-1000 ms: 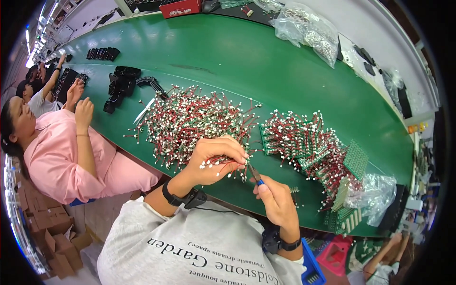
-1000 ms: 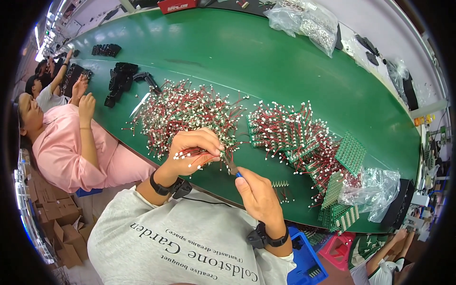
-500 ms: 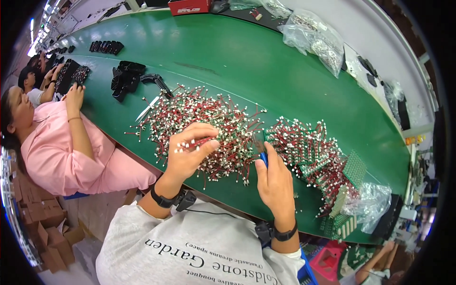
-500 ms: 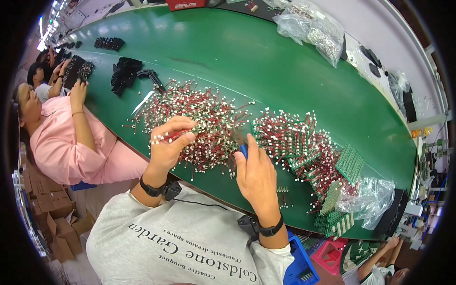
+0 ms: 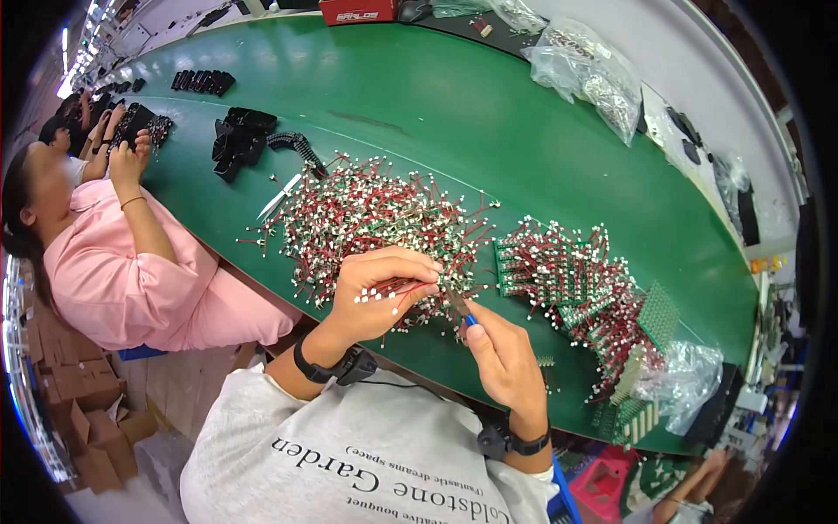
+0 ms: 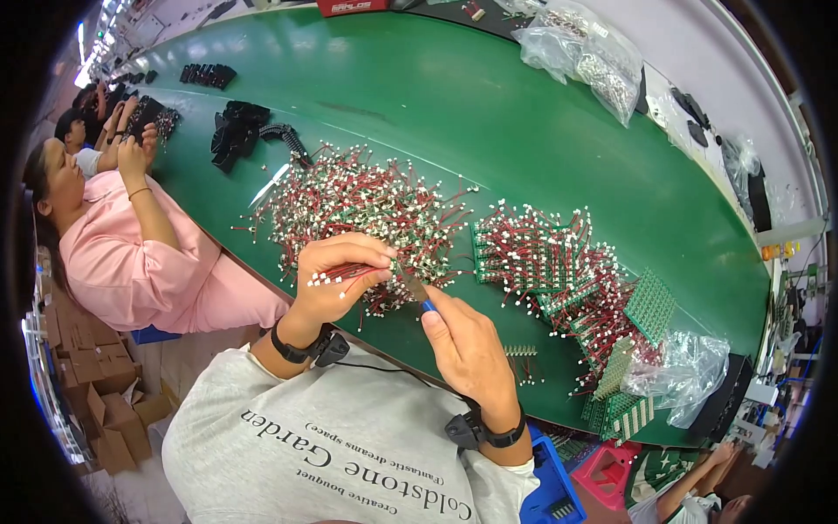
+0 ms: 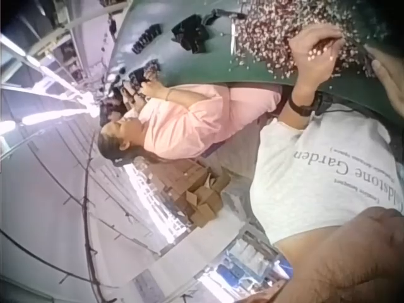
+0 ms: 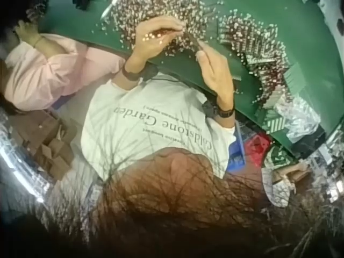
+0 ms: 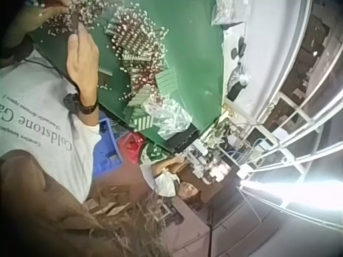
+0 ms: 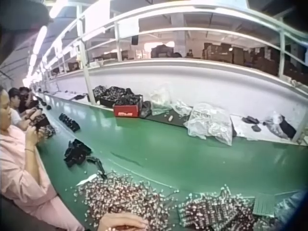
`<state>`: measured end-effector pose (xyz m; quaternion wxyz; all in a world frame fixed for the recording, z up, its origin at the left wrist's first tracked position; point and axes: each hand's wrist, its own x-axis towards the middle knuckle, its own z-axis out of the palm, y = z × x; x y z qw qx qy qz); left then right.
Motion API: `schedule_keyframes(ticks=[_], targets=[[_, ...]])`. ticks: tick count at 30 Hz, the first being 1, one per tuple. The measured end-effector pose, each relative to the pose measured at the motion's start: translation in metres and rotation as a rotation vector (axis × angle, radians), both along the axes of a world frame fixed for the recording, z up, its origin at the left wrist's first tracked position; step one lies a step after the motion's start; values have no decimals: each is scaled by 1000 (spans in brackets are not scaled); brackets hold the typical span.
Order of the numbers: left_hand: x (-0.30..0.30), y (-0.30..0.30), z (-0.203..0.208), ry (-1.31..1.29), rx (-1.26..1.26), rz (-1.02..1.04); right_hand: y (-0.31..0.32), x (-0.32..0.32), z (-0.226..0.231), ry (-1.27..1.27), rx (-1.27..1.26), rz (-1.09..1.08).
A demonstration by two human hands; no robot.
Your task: The person picks up a wire from a pile, trims its end with pliers, and sets it down. They then pick up a circuit board, trim the ends of the wires attached to it one by one with pliers, and place the board onto a stack.
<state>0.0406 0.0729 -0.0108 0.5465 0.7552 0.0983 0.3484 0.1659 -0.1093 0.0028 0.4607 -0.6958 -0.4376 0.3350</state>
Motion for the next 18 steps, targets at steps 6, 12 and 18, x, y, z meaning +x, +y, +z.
schedule_keyframes(ticks=[6,12,18], targets=[[1,-3,-1,20,70,6,-5,1,0,0,-12,-8],[1,-3,-4,29,128,9,-4,3,-2,-47,-35,13],[-3,0,-8,7,-63,-67,-3,5,-10,18,-8,55]])
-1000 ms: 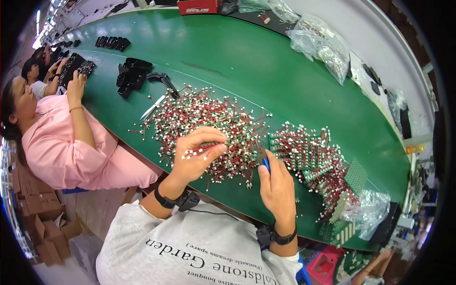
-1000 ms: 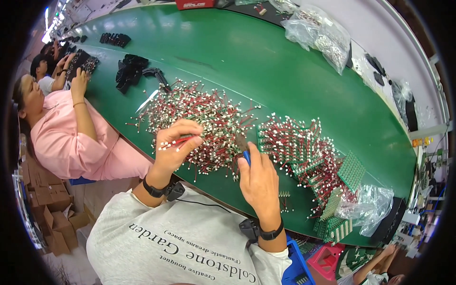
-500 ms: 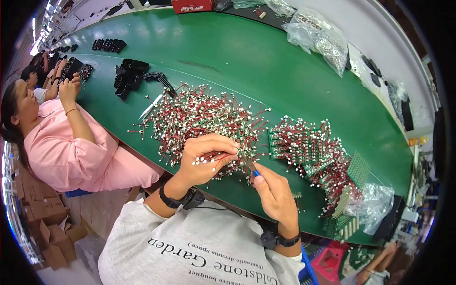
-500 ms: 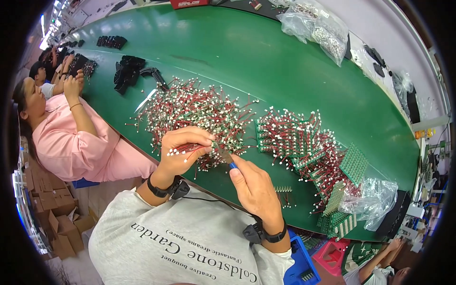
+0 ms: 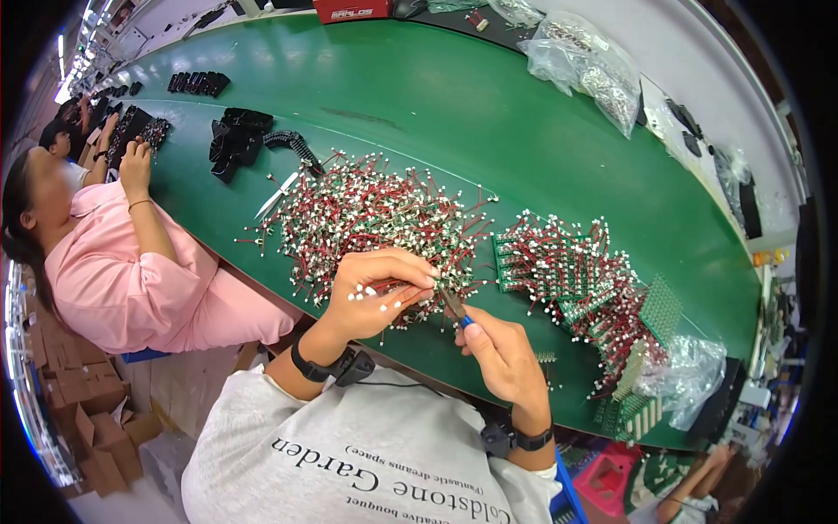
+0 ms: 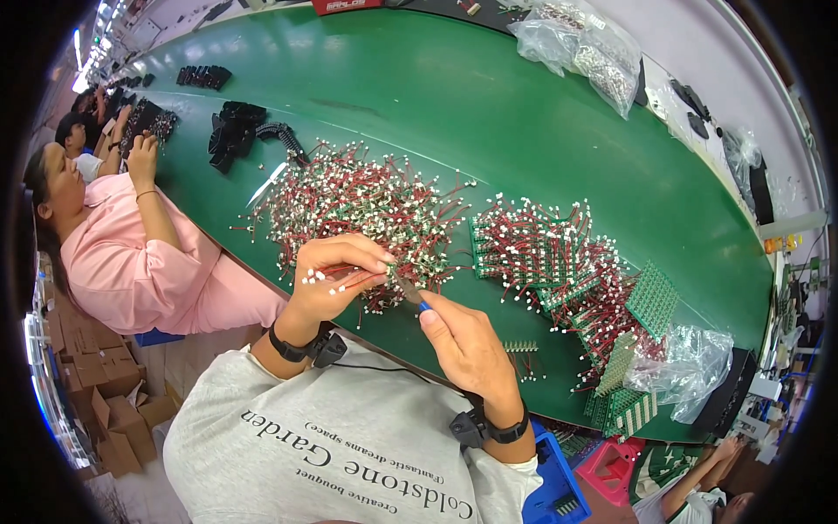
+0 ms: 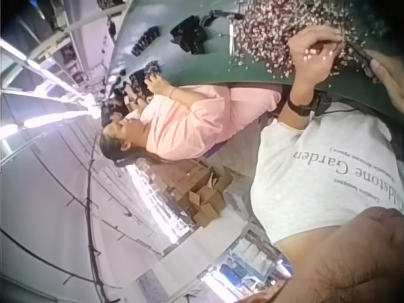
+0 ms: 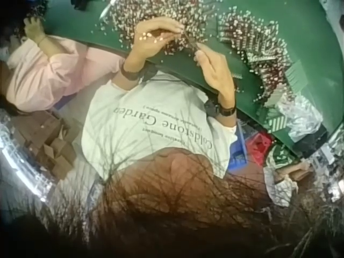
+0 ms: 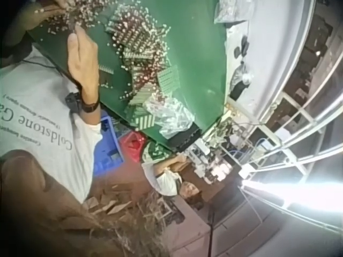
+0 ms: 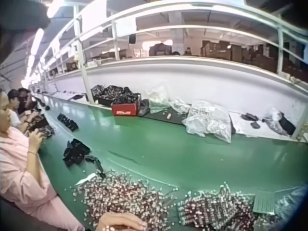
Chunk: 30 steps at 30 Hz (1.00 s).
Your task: The person picks up a wire from a pile, trims its end with pliers, and sets it down. They then pick up a circuit board, trim the ends of the wires attached to it one by one with pliers, and place the board onto a stack.
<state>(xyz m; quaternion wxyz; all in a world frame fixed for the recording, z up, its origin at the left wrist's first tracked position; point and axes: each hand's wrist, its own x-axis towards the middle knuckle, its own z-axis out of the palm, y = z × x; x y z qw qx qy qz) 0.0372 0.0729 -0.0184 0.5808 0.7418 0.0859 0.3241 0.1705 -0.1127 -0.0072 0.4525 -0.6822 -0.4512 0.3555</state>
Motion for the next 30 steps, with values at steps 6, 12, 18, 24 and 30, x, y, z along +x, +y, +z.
schedule_keyframes(ticks=[6,12,18,24,30], targets=[[-1,1,-18,-102,-693,-196,4,0,-15,689,-18,82],[-7,11,-12,18,-214,205,22,-4,-6,-640,-120,-265],[-4,0,-4,27,-169,177,13,-7,-5,-330,60,-176],[4,-4,0,-3,-36,91,9,-8,-2,-129,51,-88],[4,-5,-2,1,-21,85,5,-7,-2,-135,39,-70]])
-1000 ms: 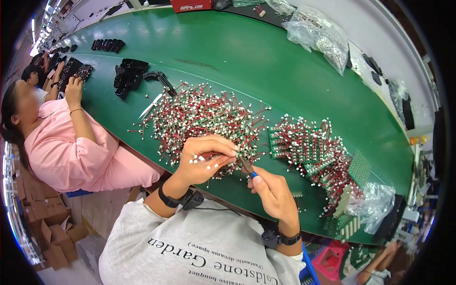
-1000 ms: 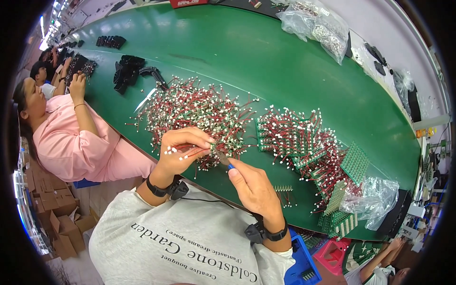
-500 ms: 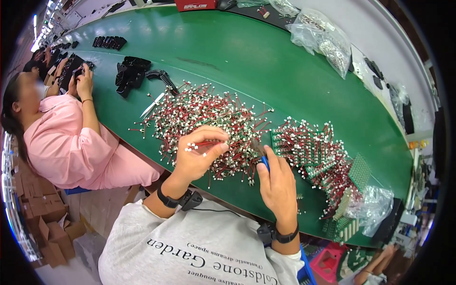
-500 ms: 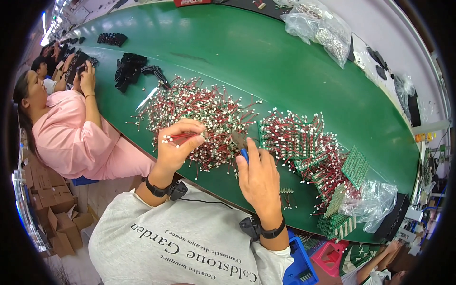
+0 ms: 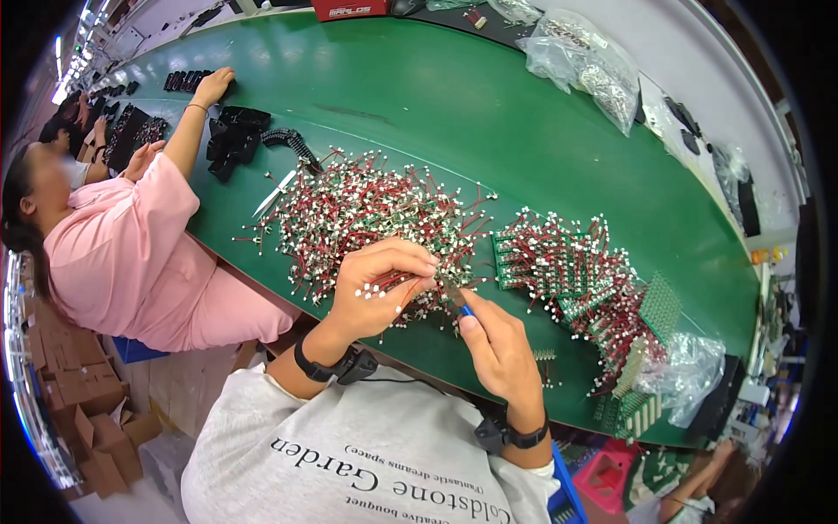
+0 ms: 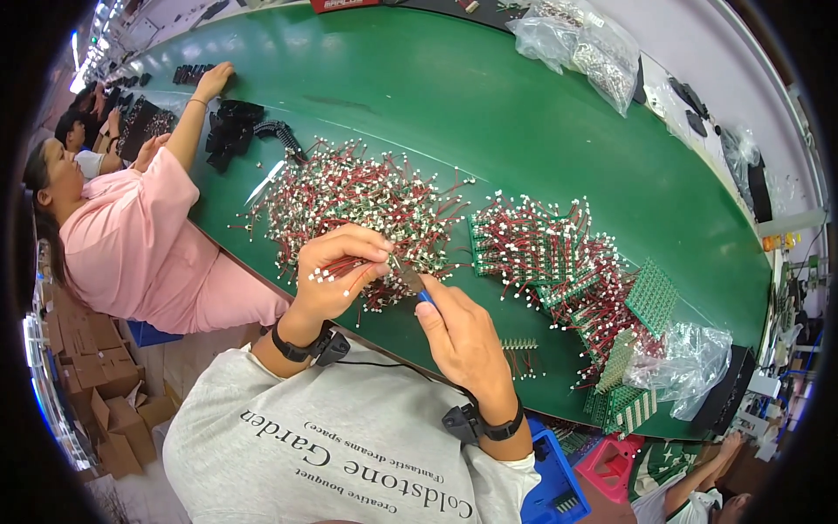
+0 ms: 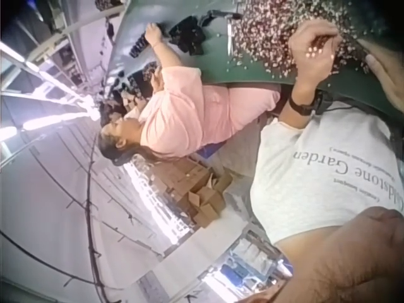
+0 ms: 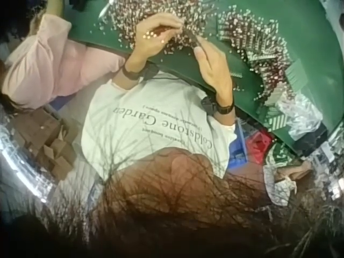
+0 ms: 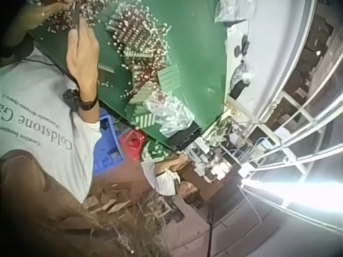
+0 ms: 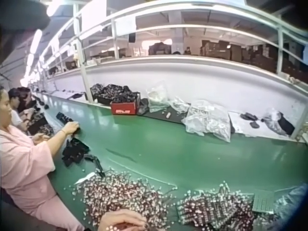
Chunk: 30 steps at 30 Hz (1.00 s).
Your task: The person picks up a wire from a pile, trims its end with pliers, and sets it down. They then pick up a circuit board, trim the ends of the wires attached to it one by one with pliers, and place the board onto a stack.
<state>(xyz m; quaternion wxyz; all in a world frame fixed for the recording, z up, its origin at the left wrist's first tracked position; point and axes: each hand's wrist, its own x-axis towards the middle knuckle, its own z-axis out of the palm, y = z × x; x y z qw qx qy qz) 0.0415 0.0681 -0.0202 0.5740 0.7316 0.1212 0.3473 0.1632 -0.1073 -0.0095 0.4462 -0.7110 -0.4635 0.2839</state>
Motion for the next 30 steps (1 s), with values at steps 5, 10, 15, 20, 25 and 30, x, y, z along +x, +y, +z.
schedule_keyframes(ticks=[5,10,15,20,25,30], targets=[[1,-1,1,4,-3,-18,-1,2,1,-23,-30,9],[-3,2,-5,-14,-176,-81,-1,5,-10,279,-16,83],[-1,3,-18,-79,-598,-160,2,9,-28,824,-37,165],[-6,6,-17,-60,-428,117,12,10,-20,454,-40,36],[-10,9,-11,20,-55,177,20,3,-13,-574,-124,-275],[-7,0,-2,73,-132,93,6,2,-3,-101,37,-109]])
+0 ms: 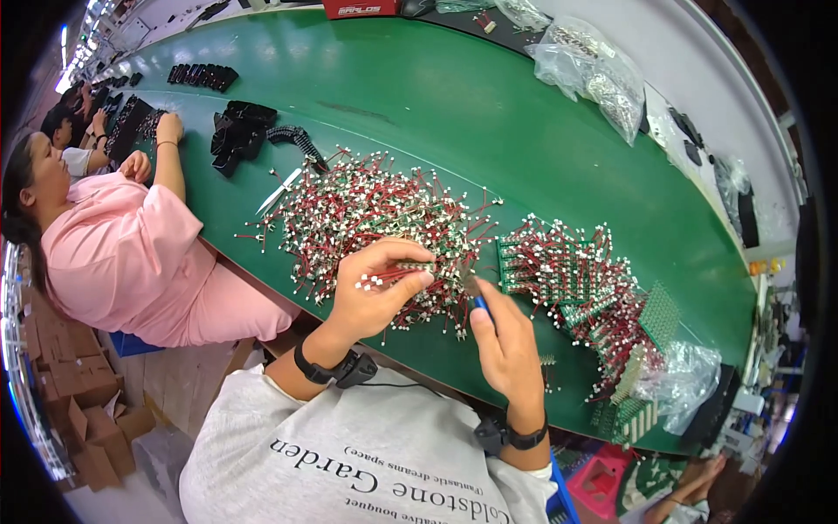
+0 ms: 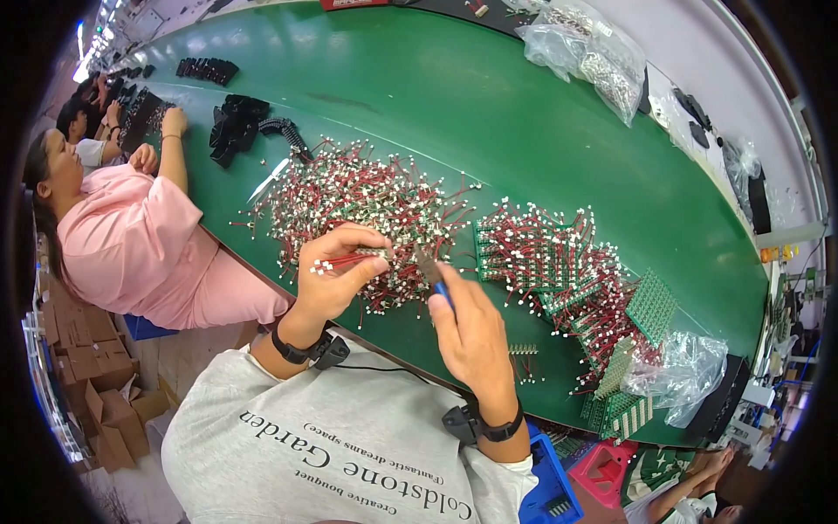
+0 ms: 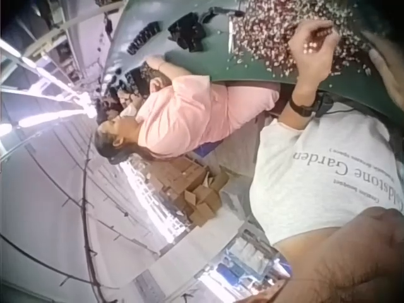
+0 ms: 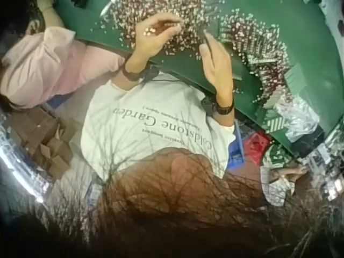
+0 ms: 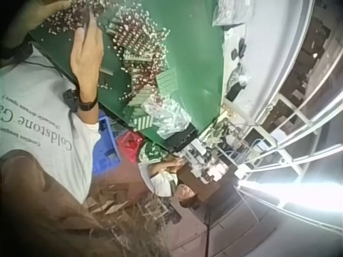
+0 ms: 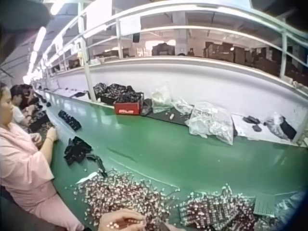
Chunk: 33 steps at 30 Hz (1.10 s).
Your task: The person picks up a wire from a pile, trims its end with pliers, and sets it down. They then pick up a circuit board, trim the ends of the wires attached to it one by one with pliers, and place the board onto a stack.
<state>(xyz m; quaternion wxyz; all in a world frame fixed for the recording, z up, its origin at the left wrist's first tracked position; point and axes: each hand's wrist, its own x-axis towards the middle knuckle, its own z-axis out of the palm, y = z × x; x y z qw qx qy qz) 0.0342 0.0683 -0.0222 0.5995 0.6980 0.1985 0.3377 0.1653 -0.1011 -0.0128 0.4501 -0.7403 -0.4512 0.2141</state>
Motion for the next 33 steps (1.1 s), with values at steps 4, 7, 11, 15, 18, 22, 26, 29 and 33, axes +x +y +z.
schedule_keyframes(ticks=[4,7,11,15,18,22,26,29,33], targets=[[5,0,-3,-122,32,-83,-3,-3,12,186,-65,95],[6,-1,-1,-110,38,-100,-5,-3,11,171,-57,98],[5,2,-2,-94,121,-145,-8,-1,8,149,-76,96],[4,6,-5,-98,168,-167,-9,3,10,150,-148,138],[1,7,-7,-137,-77,-230,-8,9,4,366,-169,238],[4,6,-10,-180,-503,-271,-7,6,-14,904,-69,303],[6,7,-11,-190,-506,-139,-1,-1,-18,619,-14,119],[0,14,-15,-186,-291,-14,13,-5,2,-292,-162,-156],[-11,16,-11,-127,-126,22,12,-2,-3,-447,-111,-207]])
